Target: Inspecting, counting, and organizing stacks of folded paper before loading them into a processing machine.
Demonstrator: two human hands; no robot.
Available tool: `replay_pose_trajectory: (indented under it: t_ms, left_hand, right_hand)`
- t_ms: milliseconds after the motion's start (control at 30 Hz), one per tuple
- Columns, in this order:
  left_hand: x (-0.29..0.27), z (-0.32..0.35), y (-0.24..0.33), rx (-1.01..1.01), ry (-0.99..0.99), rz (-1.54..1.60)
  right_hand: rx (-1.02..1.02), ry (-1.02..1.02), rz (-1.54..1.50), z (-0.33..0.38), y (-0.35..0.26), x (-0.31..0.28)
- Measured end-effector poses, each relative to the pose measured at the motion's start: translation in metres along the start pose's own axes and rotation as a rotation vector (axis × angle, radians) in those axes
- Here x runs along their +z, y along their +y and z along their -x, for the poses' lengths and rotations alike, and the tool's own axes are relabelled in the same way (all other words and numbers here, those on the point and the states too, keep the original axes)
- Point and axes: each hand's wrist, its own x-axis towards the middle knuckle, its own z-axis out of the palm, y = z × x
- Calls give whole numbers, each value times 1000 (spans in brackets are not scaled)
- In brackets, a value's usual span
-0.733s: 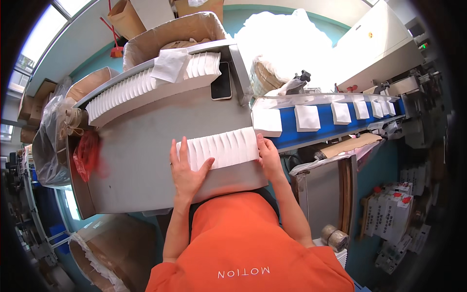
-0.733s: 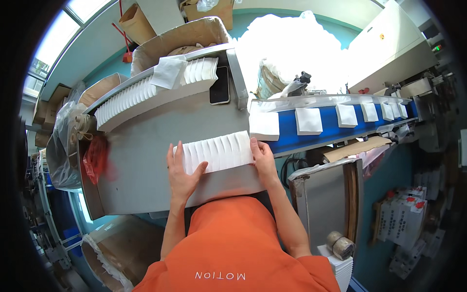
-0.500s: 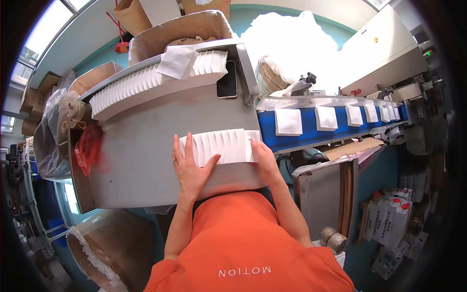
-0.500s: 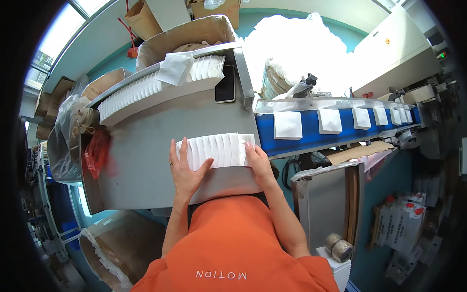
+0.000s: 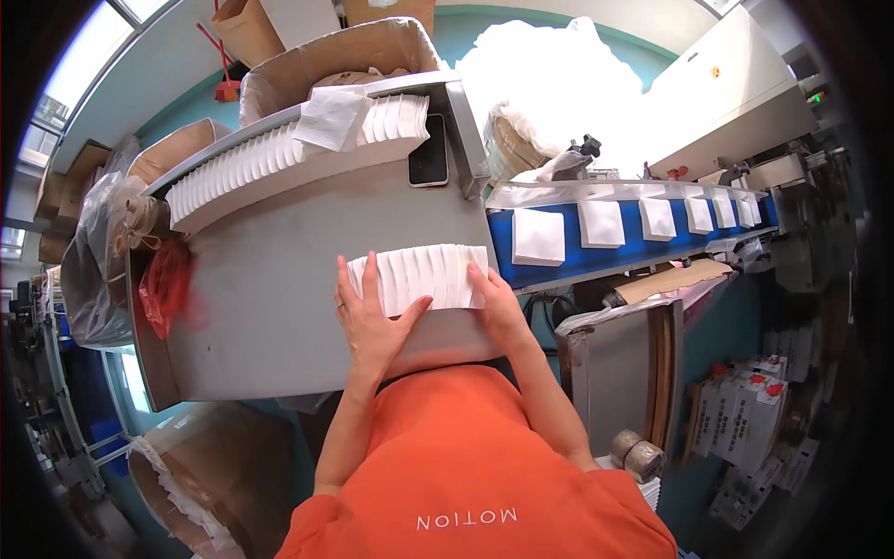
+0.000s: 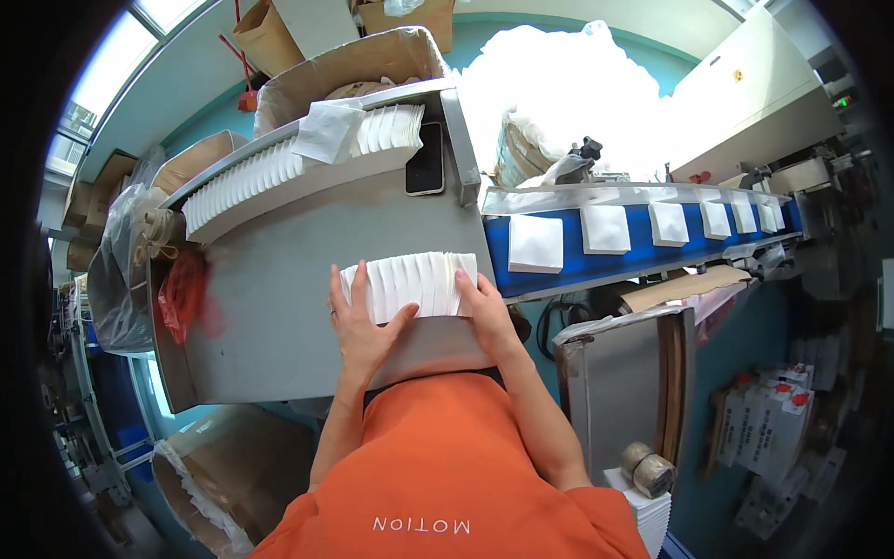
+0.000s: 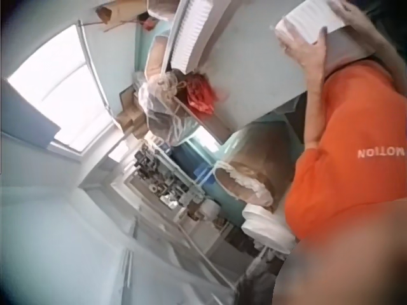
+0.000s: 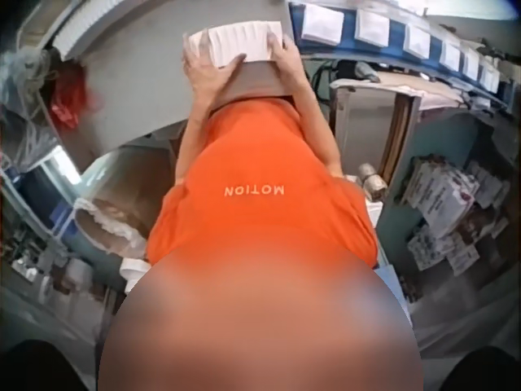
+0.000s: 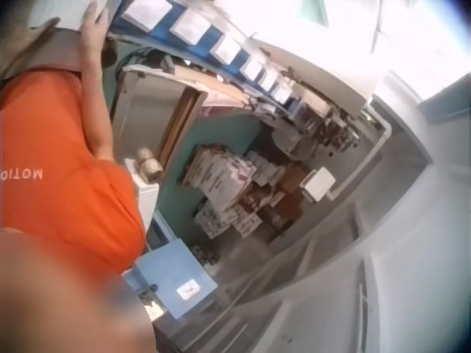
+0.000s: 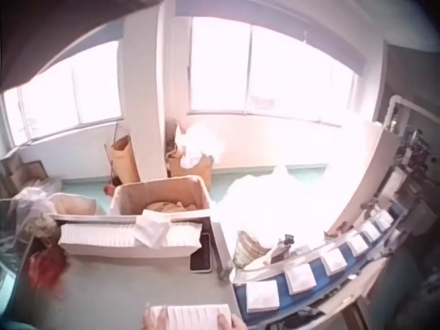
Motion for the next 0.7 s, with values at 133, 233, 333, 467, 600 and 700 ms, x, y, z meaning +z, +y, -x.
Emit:
replay_pose_trajectory:
  t_ms: [133,233,333,467,600,700]
  left_hand:
    - [-5,-1,-7,-28,1,10]
    - [-4,-1,-7,0,-3,53]
    - [-3,1,0,36,-16,92]
    - [-1,5,16,32,-42,102]
    - [2,5,13,21,14,31]
    - [0,3,8,0,30,37]
  right_hand:
    - [220,-38,12,9,-4,-26]
    - [-8,147,44,0,7,-53]
    - [-173,272,122,-6,2,-37]
    - [-451,205,860,13,0,17]
    - [87,41,52,11,-7,6]
    - [185,-28,-26,15,-1,-19]
